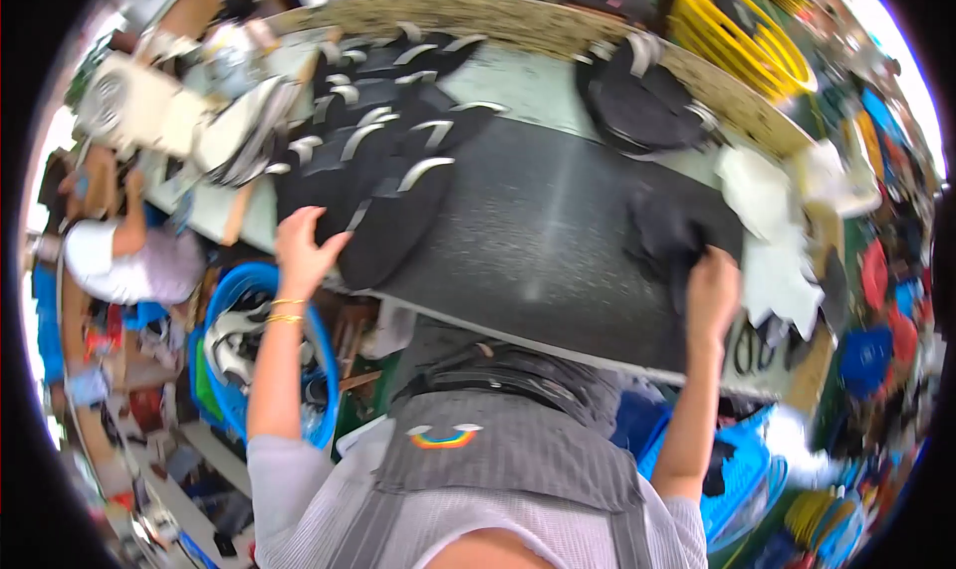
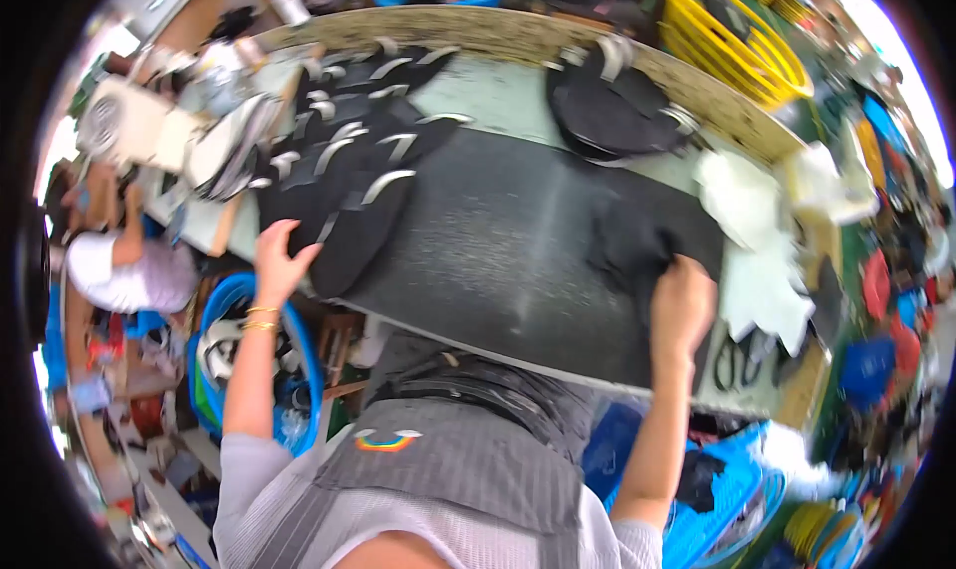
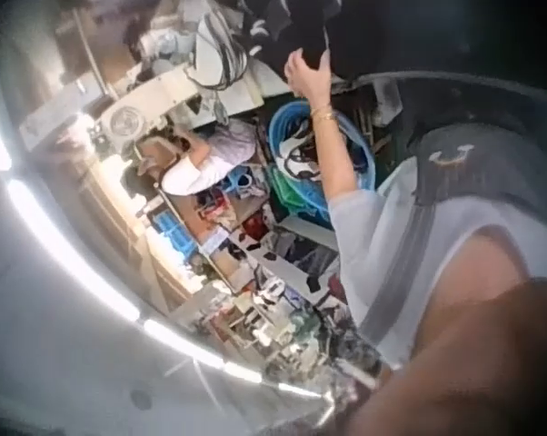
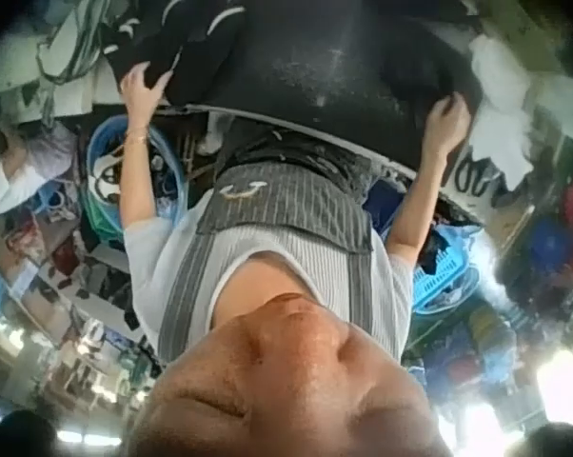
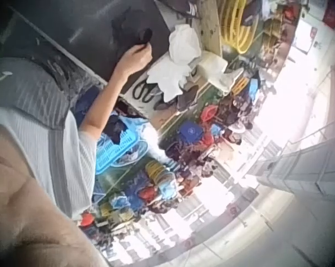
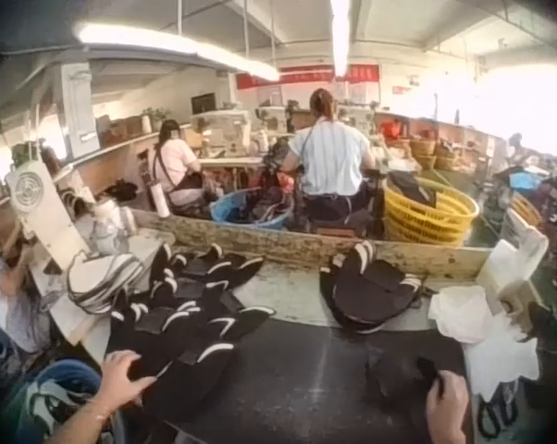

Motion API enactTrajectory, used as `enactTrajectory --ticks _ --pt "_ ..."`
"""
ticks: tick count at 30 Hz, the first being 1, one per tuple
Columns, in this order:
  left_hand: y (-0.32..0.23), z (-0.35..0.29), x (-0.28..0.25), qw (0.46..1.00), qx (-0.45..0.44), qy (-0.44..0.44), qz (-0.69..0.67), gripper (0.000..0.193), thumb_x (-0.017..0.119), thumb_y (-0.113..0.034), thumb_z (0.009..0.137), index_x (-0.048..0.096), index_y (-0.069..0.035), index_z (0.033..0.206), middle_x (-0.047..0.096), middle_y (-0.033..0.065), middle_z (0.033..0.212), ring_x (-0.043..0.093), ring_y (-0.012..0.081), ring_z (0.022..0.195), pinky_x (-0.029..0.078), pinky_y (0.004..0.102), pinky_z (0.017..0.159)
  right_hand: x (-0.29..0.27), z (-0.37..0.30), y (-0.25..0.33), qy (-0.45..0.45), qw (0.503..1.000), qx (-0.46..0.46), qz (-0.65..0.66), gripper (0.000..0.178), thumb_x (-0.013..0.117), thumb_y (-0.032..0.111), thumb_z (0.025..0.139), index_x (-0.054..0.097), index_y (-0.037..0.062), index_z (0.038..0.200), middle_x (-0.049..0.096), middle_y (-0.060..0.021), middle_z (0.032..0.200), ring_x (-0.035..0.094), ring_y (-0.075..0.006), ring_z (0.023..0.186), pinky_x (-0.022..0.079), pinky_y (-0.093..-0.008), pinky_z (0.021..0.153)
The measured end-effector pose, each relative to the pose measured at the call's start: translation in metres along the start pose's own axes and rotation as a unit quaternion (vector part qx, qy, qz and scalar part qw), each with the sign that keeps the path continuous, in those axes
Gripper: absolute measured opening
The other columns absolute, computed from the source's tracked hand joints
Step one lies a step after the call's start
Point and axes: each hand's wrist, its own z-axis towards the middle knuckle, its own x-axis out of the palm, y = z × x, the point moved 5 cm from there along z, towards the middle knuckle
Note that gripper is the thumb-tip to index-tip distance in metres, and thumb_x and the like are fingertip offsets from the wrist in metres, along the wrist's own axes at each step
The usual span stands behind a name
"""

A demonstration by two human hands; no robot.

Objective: Preparing shoe uppers by attaching decorative white stripes to the black fabric components using an applicator tool.

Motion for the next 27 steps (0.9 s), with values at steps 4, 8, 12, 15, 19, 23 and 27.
enactTrajectory --ticks 4,8,12,15,19,23,27 --pt "0.001 -0.006 0.015 0.998 -0.023 -0.032 -0.056 0.055 0.078 -0.036 0.07 0.059 -0.001 0.108 0.054 0.0174 0.117 0.052 0.0357 0.108 0.043 0.0419 0.092 -0.029 0.004 -0.045 -0.09 0.966 0.221 0.1 0.024 0.067 0.017 0.087 0.056 -0.0012 0.099 0.06 -0.0113 0.084 0.058 -0.0185 0.073 0.048 -0.032 0.07" --pt "0.024 -0.009 0.017 0.994 -0.113 -0.006 -0.014 0.078 0.079 -0.053 0.063 0.056 -0.007 0.121 0.048 0.0184 0.131 0.045 0.0352 0.122 0.038 0.0418 0.101 -0.023 0.006 0.001 -0.056 0.907 0.217 0.355 0.027 0.067 0.016 0.088 0.058 -0.0042 0.102 0.063 -0.0055 0.088 0.058 -0.013 0.082 0.047 -0.0258 0.075" --pt "0.037 0.01 0.003 0.98 -0.145 0.084 -0.109 0.085 0.08 -0.058 0.058 0.058 -0.005 0.12 0.049 0.0196 0.132 0.048 0.0343 0.122 0.039 0.0394 0.103 -0.018 -0.008 0.034 0.074 0.834 0.271 0.475 0.023 0.065 0.008 0.088 0.061 -0.0065 0.105 0.065 -0.0046 0.096 0.057 -0.011 0.087 0.044 -0.0238 0.08" --pt "0.043 0.022 -0.006 0.989 -0.086 0.106 -0.062 0.068 0.073 -0.055 0.072 0.061 -0.003 0.115 0.059 0.0202 0.122 0.058 0.0328 0.111 0.045 0.0387 0.095 -0.022 -0.008 0.062 0.093 0.81 0.283 0.505 0.018 0.065 0.002 0.086 0.062 -0.0041 0.103 0.063 -0.0032 0.094 0.055 -0.0093 0.085 0.043 -0.0232 0.08" --pt "0.039 0.025 -0.019 0.997 -0.069 -0.012 -0.039 0.023 0.059 -0.027 0.091 0.063 -0.01 0.106 0.066 0.0178 0.081 0.065 0.0367 0.071 0.052 0.0392 0.063 -0.013 -0.013 0.073 0.133 0.818 0.268 0.491 0.013 0.065 -0.001 0.084 0.061 0.0004 0.096 0.058 -0.0003 0.088 0.052 -0.0082 0.082 0.041 -0.0221 0.077" --pt "0.006 0.054 -0.074 0.947 0.051 -0.292 -0.128 0.022 0.06 -0.008 0.09 0.063 -0.004 0.111 0.067 0.0162 0.091 0.067 0.0296 0.072 0.051 0.0325 0.062 -0.016 -0.01 0.078 0.15 0.819 0.264 0.487 0.015 0.064 0.001 0.086 0.063 0.0003 0.101 0.061 -0.0023 0.092 0.053 -0.008 0.084 0.042 -0.0221 0.076" --pt "-0.097 0.064 -0.114 0.942 0.149 -0.276 -0.121 0.029 0.064 0.002 0.08 0.065 0.0 0.109 0.068 0.0142 0.103 0.068 0.0277 0.088 0.055 0.0324 0.075 -0.023 -0.017 0.068 0.121 0.759 0.32 0.554 0.019 0.061 0.01 0.091 0.063 -0.0025 0.105 0.063 -0.0049 0.099 0.057 -0.01 0.084 0.044 -0.0237 0.076"
